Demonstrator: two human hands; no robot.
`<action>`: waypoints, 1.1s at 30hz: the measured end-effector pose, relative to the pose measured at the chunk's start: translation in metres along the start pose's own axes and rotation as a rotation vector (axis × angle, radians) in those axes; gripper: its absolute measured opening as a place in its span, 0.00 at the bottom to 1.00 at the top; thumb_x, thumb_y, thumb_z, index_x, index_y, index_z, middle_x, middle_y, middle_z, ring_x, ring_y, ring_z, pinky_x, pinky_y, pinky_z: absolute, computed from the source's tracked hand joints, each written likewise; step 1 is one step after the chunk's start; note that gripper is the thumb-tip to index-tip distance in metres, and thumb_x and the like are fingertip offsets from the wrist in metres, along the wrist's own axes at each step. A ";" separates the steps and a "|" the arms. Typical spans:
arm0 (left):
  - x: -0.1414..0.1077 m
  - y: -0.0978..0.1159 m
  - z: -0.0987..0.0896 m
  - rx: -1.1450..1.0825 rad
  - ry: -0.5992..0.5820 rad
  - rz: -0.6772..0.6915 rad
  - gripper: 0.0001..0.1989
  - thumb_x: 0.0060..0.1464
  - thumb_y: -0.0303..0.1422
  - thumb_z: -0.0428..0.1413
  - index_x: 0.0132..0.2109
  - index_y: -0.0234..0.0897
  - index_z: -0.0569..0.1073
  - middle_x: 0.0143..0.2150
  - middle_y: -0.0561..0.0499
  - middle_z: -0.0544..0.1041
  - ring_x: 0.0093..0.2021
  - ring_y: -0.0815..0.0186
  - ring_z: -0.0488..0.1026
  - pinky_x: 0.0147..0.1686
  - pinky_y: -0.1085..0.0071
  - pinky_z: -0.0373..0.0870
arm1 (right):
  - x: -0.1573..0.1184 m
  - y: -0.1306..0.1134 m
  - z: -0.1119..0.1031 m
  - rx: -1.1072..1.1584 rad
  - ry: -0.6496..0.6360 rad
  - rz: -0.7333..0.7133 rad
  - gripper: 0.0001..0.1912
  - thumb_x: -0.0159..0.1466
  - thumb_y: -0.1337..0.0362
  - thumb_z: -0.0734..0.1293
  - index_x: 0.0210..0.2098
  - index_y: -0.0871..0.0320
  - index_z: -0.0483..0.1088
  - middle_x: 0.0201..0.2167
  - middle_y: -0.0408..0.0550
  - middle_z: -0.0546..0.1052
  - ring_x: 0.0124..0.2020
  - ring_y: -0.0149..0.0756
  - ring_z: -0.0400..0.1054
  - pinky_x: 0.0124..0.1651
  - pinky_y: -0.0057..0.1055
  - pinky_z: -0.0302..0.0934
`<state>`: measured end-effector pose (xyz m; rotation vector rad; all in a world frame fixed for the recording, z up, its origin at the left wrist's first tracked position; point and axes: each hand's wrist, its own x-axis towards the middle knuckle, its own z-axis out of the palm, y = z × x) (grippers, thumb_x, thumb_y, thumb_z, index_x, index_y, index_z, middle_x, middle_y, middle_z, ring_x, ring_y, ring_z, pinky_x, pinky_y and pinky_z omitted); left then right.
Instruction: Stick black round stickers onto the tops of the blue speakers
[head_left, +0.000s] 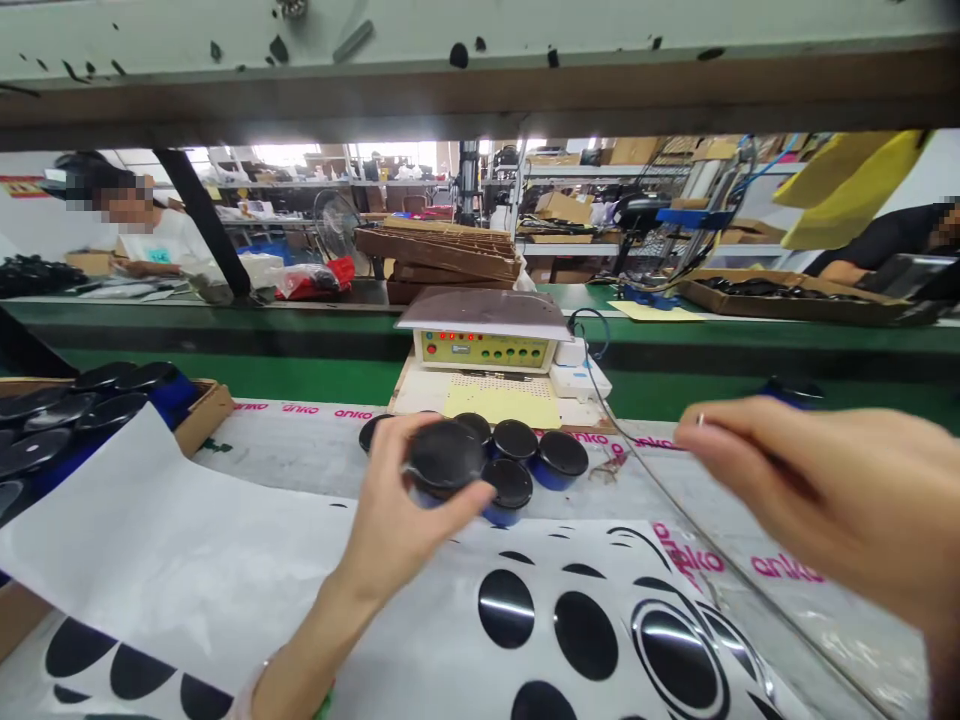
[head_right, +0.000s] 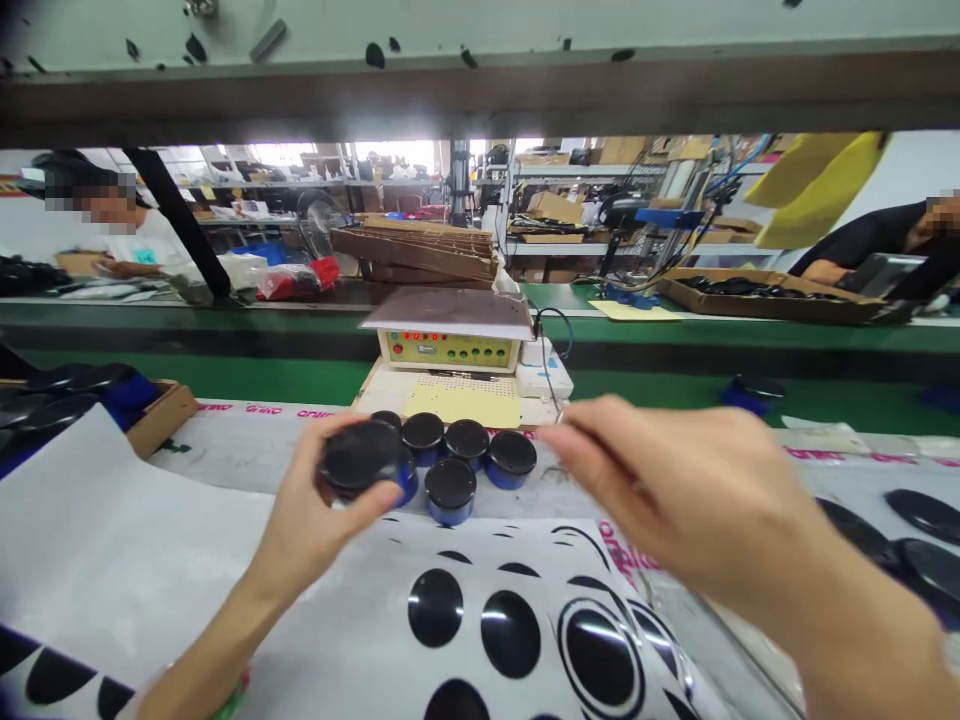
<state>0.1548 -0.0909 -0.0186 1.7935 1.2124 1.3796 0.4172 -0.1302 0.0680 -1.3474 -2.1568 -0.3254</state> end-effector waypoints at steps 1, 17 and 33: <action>0.000 0.002 0.007 0.031 -0.126 0.037 0.29 0.46 0.43 0.65 0.53 0.41 0.65 0.51 0.47 0.66 0.51 0.59 0.67 0.49 0.64 0.67 | 0.001 0.010 -0.004 -0.076 0.041 0.069 0.21 0.70 0.49 0.51 0.27 0.55 0.59 0.14 0.44 0.58 0.16 0.32 0.47 0.26 0.33 0.36; 0.018 -0.010 0.101 0.318 -0.684 0.446 0.38 0.39 0.36 0.70 0.57 0.29 0.67 0.52 0.36 0.72 0.54 0.48 0.69 0.57 0.51 0.62 | -0.009 0.088 0.119 0.201 -0.474 0.291 0.18 0.59 0.51 0.65 0.33 0.58 0.55 0.29 0.45 0.68 0.28 0.31 0.58 0.32 0.29 0.52; -0.043 -0.034 -0.025 0.748 -0.539 0.204 0.22 0.64 0.44 0.45 0.59 0.41 0.70 0.61 0.41 0.66 0.61 0.46 0.62 0.55 0.46 0.65 | -0.053 0.154 0.040 -0.180 -0.046 0.769 0.27 0.64 0.40 0.54 0.26 0.58 0.60 0.21 0.56 0.66 0.17 0.35 0.58 0.23 0.35 0.50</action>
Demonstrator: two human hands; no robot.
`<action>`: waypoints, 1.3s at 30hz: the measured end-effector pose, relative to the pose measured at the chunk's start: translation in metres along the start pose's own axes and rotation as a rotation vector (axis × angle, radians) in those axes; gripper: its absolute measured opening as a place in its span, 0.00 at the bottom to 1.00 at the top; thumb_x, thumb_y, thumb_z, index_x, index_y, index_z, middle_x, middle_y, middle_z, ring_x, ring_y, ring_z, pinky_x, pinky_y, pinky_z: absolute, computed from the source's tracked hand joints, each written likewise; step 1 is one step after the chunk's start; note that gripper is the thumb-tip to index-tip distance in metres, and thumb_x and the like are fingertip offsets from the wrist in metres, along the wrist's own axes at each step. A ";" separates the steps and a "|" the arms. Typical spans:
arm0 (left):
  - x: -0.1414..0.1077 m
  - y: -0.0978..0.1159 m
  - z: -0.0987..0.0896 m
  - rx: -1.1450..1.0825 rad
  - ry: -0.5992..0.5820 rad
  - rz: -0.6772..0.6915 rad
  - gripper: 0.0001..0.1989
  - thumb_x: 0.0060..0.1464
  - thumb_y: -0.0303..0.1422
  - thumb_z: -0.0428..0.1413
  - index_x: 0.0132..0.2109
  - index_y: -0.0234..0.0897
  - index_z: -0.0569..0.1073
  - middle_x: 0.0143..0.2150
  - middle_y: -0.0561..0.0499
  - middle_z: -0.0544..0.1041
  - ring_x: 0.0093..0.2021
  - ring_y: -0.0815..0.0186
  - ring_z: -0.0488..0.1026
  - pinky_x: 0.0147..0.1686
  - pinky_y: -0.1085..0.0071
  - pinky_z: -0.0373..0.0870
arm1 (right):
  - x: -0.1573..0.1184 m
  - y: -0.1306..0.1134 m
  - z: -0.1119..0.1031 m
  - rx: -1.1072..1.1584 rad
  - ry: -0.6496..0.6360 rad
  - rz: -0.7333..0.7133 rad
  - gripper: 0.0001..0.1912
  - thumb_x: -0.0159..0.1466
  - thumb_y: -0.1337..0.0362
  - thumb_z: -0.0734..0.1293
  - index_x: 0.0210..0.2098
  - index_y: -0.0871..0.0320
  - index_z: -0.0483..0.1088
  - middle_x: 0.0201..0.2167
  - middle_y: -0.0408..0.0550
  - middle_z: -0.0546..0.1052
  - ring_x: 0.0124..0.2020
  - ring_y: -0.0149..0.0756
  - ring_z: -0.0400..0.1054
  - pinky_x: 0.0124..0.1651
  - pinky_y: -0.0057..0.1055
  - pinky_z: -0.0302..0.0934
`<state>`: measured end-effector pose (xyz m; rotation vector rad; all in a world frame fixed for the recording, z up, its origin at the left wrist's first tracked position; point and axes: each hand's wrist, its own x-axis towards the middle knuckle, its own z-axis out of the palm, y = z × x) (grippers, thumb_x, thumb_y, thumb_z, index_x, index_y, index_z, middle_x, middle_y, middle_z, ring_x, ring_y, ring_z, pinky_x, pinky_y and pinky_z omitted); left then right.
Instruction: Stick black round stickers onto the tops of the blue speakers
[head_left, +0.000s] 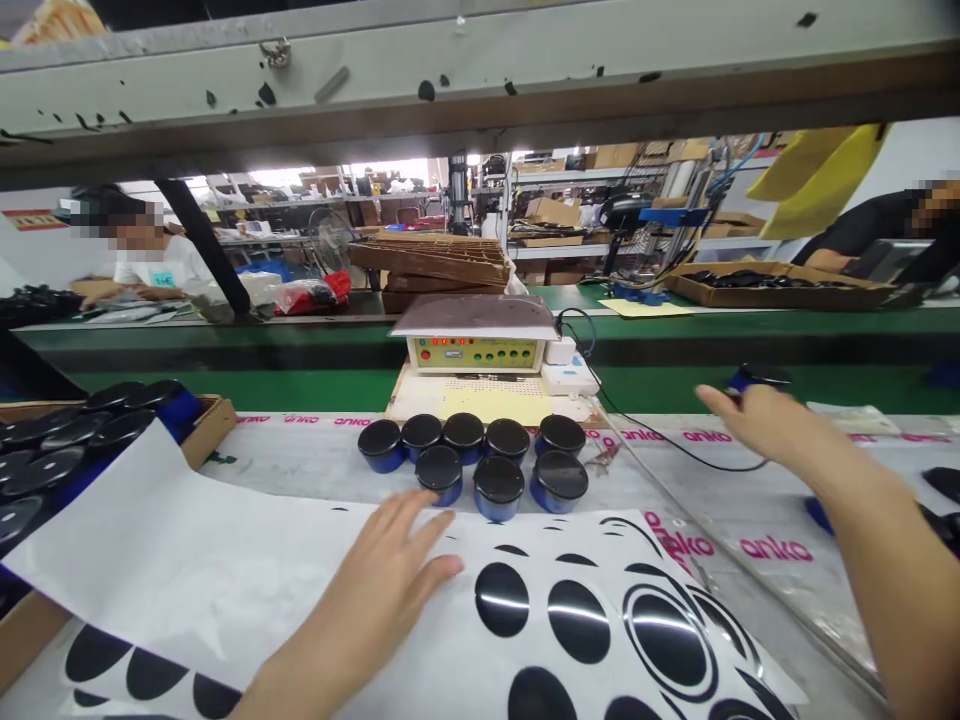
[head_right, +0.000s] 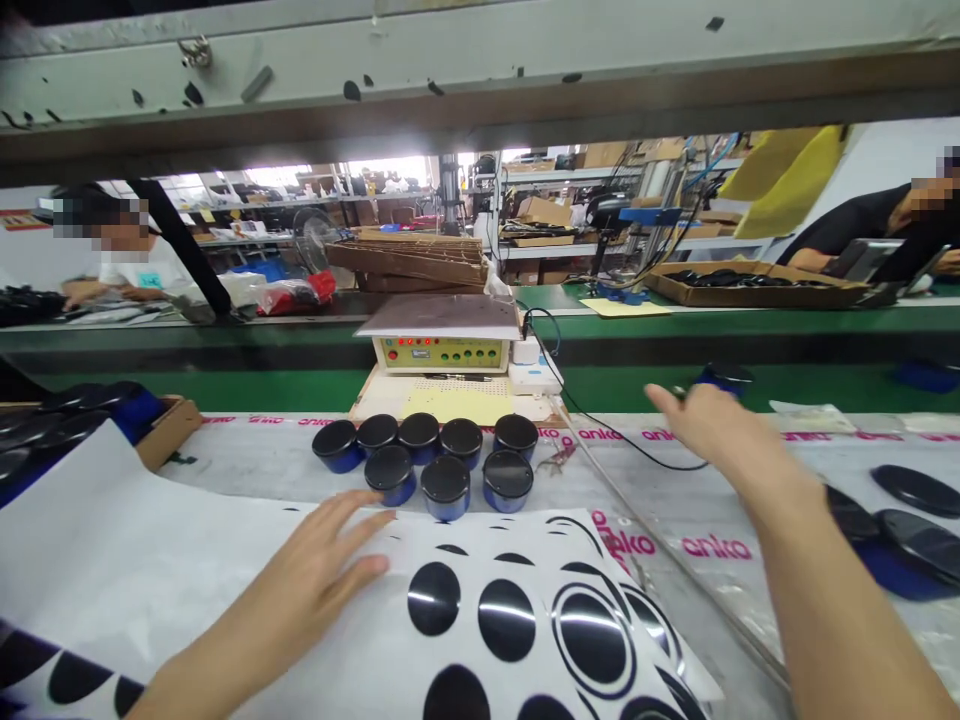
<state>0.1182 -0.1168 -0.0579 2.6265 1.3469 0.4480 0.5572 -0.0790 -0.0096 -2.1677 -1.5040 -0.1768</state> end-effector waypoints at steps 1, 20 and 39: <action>-0.015 -0.016 0.006 0.057 0.005 -0.057 0.24 0.64 0.44 0.45 0.62 0.44 0.66 0.65 0.42 0.62 0.64 0.45 0.58 0.56 0.45 0.64 | -0.002 0.002 -0.005 -0.052 0.114 -0.003 0.26 0.65 0.41 0.53 0.28 0.58 0.61 0.26 0.60 0.68 0.20 0.39 0.61 0.24 0.36 0.50; 0.142 -0.013 0.004 0.053 -0.154 -0.102 0.33 0.51 0.33 0.61 0.61 0.25 0.62 0.58 0.34 0.67 0.61 0.49 0.62 0.62 0.48 0.52 | -0.009 -0.220 0.058 -0.311 -0.774 -0.580 0.16 0.64 0.56 0.65 0.44 0.64 0.70 0.40 0.51 0.73 0.39 0.35 0.69 0.43 0.37 0.65; 0.111 -0.031 -0.010 -0.133 0.041 -0.014 0.31 0.46 0.47 0.64 0.52 0.34 0.68 0.53 0.41 0.68 0.60 0.49 0.59 0.64 0.43 0.41 | -0.024 -0.197 0.048 -0.191 -0.531 -0.663 0.18 0.68 0.57 0.59 0.44 0.65 0.72 0.46 0.60 0.72 0.49 0.48 0.66 0.49 0.40 0.58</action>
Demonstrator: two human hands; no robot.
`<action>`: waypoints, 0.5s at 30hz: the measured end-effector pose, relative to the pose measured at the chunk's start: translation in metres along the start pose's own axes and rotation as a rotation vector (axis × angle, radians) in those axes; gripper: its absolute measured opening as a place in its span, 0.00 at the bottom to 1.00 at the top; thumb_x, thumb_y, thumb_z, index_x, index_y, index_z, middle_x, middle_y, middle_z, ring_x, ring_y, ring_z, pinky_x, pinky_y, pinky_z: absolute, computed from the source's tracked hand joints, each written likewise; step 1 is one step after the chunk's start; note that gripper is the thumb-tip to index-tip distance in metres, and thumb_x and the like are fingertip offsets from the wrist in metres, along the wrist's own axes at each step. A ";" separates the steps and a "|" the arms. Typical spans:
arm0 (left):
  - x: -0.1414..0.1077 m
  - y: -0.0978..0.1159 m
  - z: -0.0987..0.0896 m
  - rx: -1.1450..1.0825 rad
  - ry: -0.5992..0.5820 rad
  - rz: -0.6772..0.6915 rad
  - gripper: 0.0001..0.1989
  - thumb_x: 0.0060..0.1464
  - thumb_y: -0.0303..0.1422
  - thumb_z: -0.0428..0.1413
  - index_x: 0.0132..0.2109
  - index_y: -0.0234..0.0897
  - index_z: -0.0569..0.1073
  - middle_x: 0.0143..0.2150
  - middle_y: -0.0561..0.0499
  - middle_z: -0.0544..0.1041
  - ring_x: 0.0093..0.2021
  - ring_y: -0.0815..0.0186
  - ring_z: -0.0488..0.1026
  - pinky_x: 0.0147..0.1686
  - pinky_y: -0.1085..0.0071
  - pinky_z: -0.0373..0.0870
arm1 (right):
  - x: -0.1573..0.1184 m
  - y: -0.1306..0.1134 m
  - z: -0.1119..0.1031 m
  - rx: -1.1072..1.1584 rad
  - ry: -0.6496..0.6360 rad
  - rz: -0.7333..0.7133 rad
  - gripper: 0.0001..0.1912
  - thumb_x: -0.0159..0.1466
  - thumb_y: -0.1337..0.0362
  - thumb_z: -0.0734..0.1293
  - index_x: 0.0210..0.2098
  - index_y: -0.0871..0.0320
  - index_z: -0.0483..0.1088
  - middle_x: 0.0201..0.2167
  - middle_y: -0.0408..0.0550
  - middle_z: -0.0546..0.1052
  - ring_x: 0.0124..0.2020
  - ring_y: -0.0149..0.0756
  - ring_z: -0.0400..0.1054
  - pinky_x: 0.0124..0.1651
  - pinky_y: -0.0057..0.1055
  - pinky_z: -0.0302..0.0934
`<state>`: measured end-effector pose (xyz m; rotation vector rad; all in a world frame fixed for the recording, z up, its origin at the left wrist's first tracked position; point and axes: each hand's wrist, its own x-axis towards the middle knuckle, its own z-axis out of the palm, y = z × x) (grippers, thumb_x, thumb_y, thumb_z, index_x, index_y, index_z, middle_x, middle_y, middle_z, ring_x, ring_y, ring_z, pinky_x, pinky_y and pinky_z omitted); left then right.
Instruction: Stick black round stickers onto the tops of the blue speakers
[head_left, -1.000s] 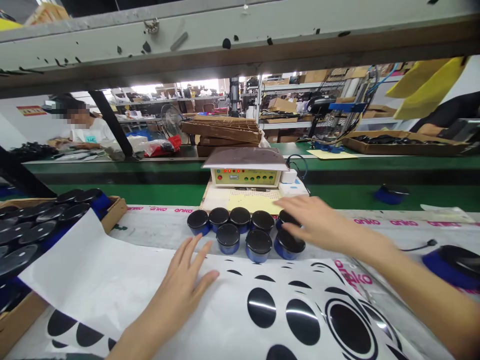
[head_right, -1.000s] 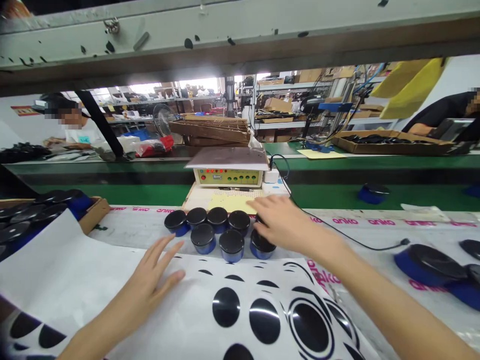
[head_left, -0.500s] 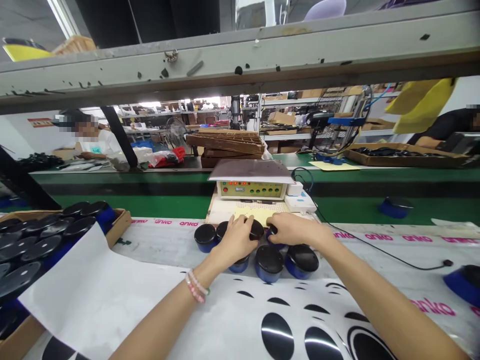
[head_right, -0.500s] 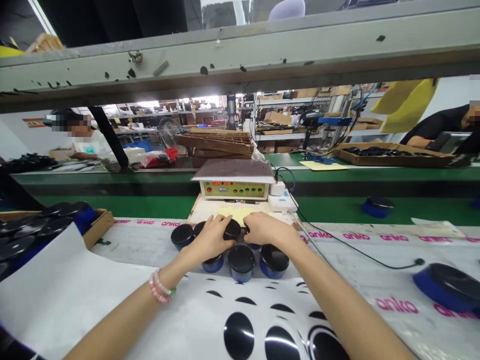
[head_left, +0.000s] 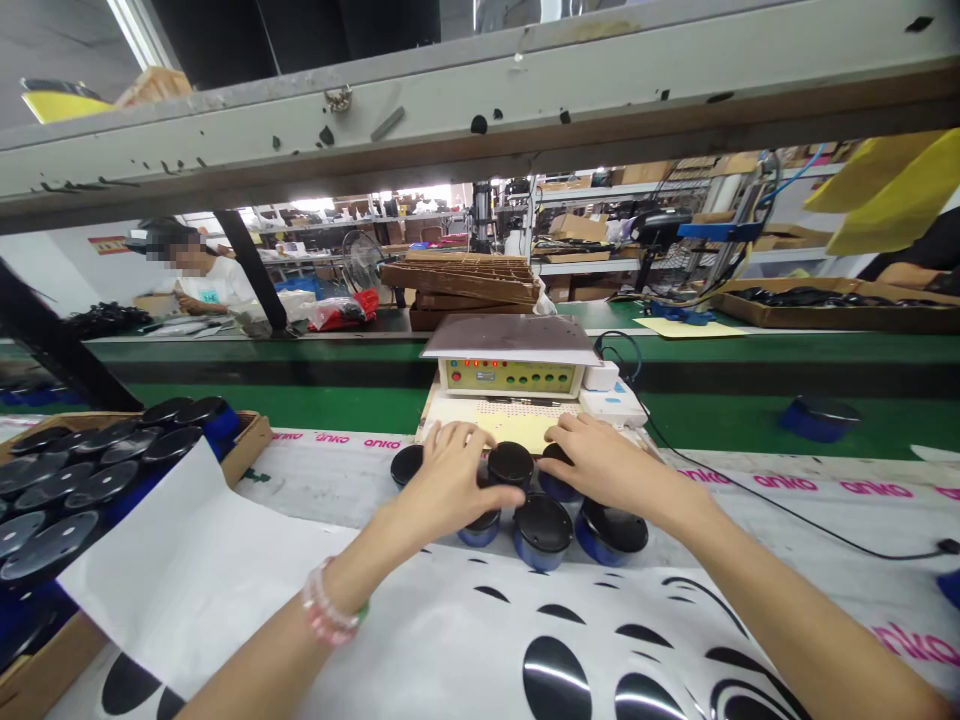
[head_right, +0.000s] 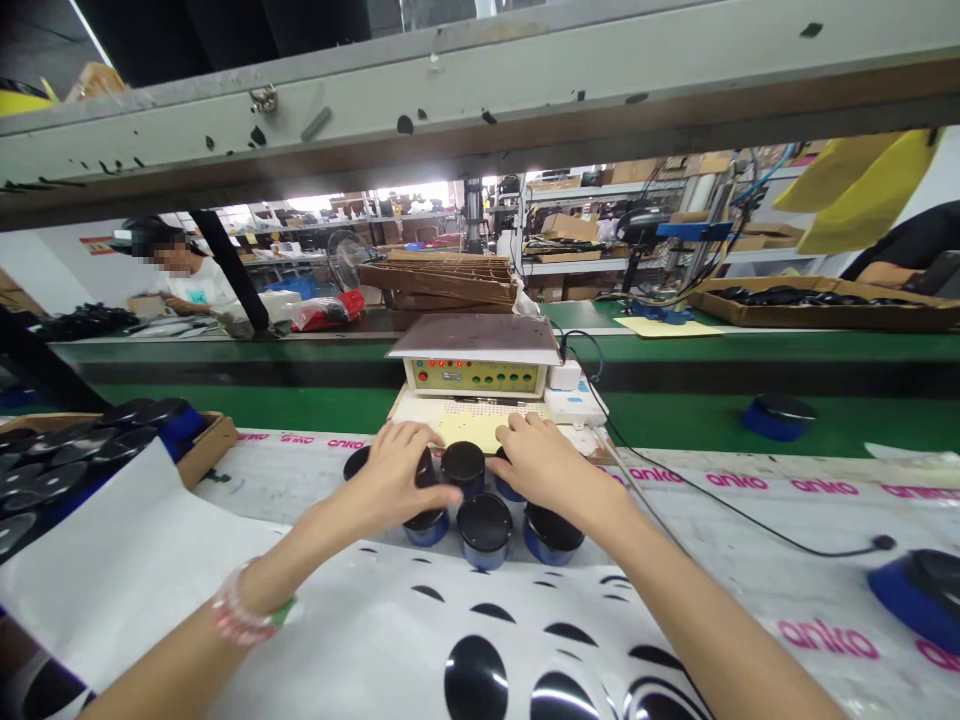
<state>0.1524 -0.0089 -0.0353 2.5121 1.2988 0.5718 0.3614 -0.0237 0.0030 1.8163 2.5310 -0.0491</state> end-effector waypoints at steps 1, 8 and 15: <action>-0.009 -0.002 -0.003 0.002 -0.008 0.010 0.33 0.39 0.48 0.67 0.49 0.35 0.70 0.52 0.41 0.68 0.60 0.48 0.59 0.64 0.43 0.39 | -0.006 -0.006 -0.003 0.001 0.005 -0.017 0.20 0.69 0.54 0.58 0.43 0.63 0.72 0.45 0.59 0.73 0.47 0.47 0.67 0.46 0.39 0.59; -0.045 -0.007 0.011 -0.108 0.080 -0.084 0.34 0.34 0.34 0.70 0.51 0.37 0.68 0.58 0.42 0.65 0.64 0.46 0.53 0.63 0.43 0.43 | -0.021 -0.039 0.018 -0.011 -0.069 -0.121 0.27 0.58 0.50 0.67 0.45 0.67 0.73 0.39 0.62 0.76 0.44 0.55 0.69 0.44 0.43 0.60; -0.053 0.009 0.005 -0.390 0.191 -0.200 0.32 0.46 0.37 0.64 0.56 0.41 0.60 0.54 0.48 0.69 0.53 0.62 0.69 0.55 0.62 0.66 | -0.024 -0.026 0.026 -0.008 -0.025 -0.170 0.22 0.60 0.57 0.64 0.50 0.62 0.70 0.42 0.57 0.74 0.47 0.52 0.65 0.49 0.45 0.58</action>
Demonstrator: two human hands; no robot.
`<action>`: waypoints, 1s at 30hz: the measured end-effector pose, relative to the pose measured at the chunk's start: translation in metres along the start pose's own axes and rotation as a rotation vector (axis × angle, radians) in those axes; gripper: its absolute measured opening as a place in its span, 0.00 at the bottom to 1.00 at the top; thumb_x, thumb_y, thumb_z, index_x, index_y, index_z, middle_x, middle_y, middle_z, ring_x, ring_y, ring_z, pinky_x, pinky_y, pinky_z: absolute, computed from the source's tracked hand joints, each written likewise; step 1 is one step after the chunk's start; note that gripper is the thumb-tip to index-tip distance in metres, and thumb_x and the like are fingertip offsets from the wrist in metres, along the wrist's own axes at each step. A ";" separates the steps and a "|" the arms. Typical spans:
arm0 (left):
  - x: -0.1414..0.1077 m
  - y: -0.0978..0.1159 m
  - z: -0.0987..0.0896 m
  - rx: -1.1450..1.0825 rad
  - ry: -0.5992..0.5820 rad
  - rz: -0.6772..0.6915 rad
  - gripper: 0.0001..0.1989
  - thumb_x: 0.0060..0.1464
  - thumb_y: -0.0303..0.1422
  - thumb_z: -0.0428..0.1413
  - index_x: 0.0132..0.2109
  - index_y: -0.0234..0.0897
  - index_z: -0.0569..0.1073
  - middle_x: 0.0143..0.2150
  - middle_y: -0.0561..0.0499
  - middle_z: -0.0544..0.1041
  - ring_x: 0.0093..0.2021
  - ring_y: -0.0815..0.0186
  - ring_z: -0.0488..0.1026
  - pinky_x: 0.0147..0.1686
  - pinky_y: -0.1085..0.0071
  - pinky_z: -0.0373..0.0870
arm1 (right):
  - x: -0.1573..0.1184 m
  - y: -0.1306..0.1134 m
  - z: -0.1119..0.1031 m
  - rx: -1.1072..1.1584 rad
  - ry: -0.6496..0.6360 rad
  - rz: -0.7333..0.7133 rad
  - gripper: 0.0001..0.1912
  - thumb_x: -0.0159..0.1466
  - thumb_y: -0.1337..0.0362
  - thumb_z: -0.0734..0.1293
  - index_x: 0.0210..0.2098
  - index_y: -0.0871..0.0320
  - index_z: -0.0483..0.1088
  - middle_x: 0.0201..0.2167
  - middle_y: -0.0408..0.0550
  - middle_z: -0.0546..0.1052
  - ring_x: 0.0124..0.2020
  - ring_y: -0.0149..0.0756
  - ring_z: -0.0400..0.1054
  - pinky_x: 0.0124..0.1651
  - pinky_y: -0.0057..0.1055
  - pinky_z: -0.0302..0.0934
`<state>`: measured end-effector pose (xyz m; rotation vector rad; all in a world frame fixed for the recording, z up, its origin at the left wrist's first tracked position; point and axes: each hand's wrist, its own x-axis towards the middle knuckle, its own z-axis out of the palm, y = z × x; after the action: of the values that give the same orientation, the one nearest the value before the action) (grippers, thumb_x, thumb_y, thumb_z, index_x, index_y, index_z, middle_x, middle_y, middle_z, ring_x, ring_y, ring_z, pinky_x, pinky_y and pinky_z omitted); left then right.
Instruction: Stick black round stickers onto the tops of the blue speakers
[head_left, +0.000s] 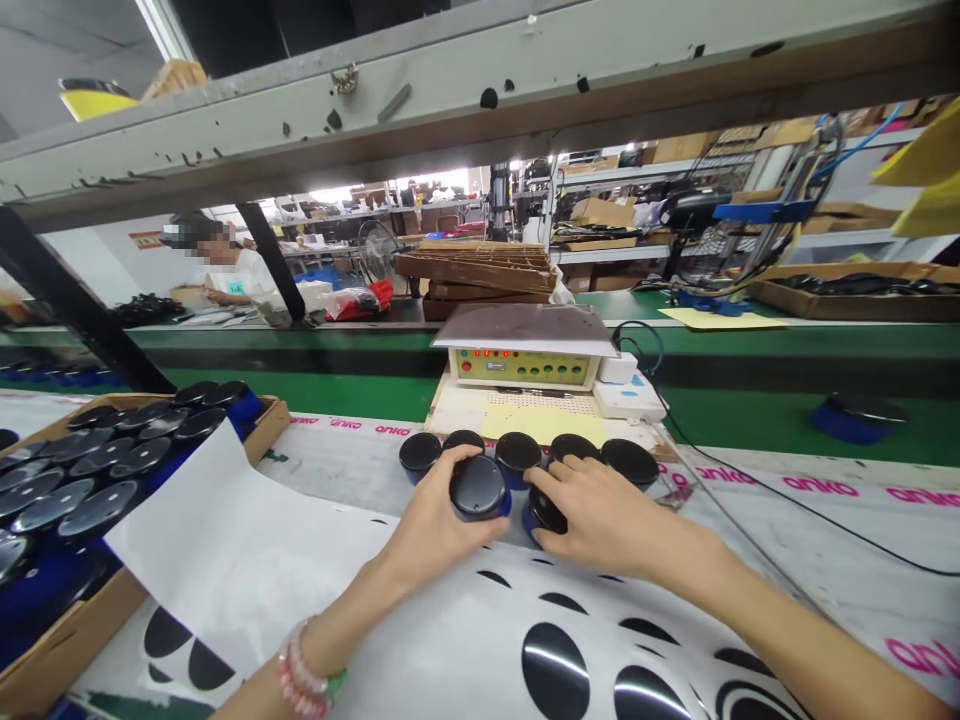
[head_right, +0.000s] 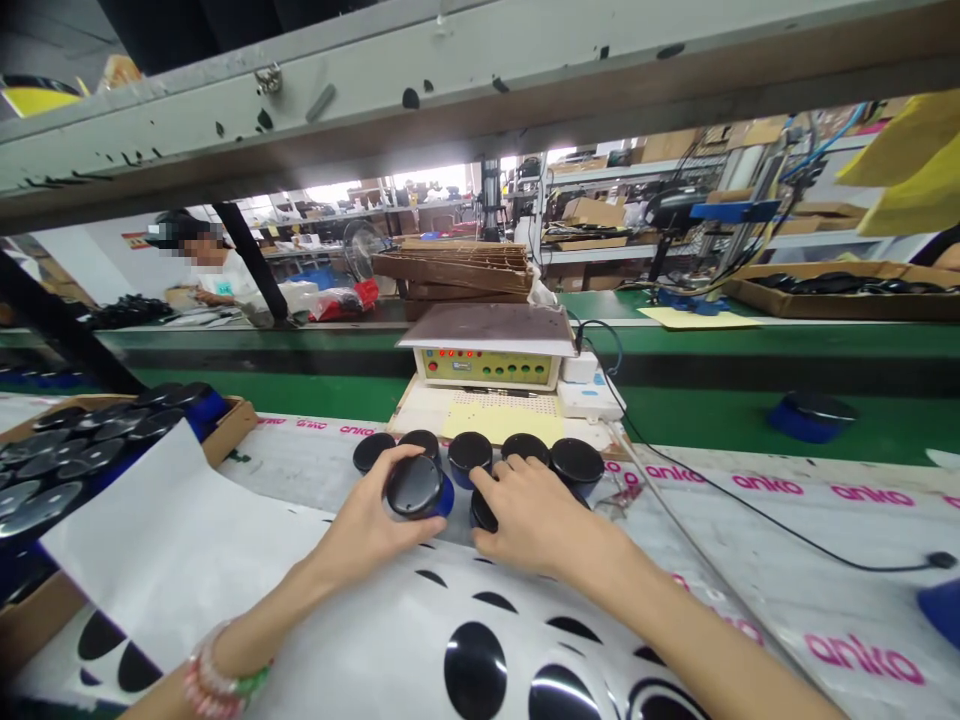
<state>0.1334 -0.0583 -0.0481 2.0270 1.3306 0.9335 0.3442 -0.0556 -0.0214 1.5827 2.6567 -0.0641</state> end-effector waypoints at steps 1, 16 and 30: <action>0.000 0.002 0.000 -0.023 0.002 -0.001 0.32 0.47 0.38 0.64 0.56 0.41 0.60 0.55 0.48 0.68 0.54 0.63 0.68 0.55 0.63 0.66 | -0.001 -0.001 0.000 0.003 0.002 -0.008 0.23 0.60 0.57 0.63 0.51 0.60 0.70 0.43 0.56 0.73 0.48 0.51 0.65 0.50 0.45 0.58; 0.021 0.000 -0.034 0.138 -0.299 0.054 0.28 0.52 0.38 0.60 0.60 0.39 0.66 0.56 0.46 0.72 0.49 0.62 0.73 0.49 0.66 0.72 | -0.002 -0.008 0.005 -0.092 0.041 0.073 0.21 0.60 0.63 0.64 0.52 0.66 0.69 0.43 0.60 0.72 0.44 0.55 0.65 0.47 0.49 0.59; 0.053 -0.003 -0.027 0.141 0.064 0.132 0.30 0.47 0.34 0.61 0.58 0.37 0.64 0.54 0.44 0.67 0.55 0.60 0.66 0.56 0.63 0.64 | 0.004 -0.023 0.024 0.060 0.236 -0.339 0.24 0.66 0.60 0.62 0.61 0.55 0.61 0.57 0.54 0.65 0.54 0.47 0.59 0.57 0.52 0.57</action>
<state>0.1251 -0.0067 -0.0202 2.2324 1.3430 0.9957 0.3225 -0.0643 -0.0452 1.2025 3.1082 0.0342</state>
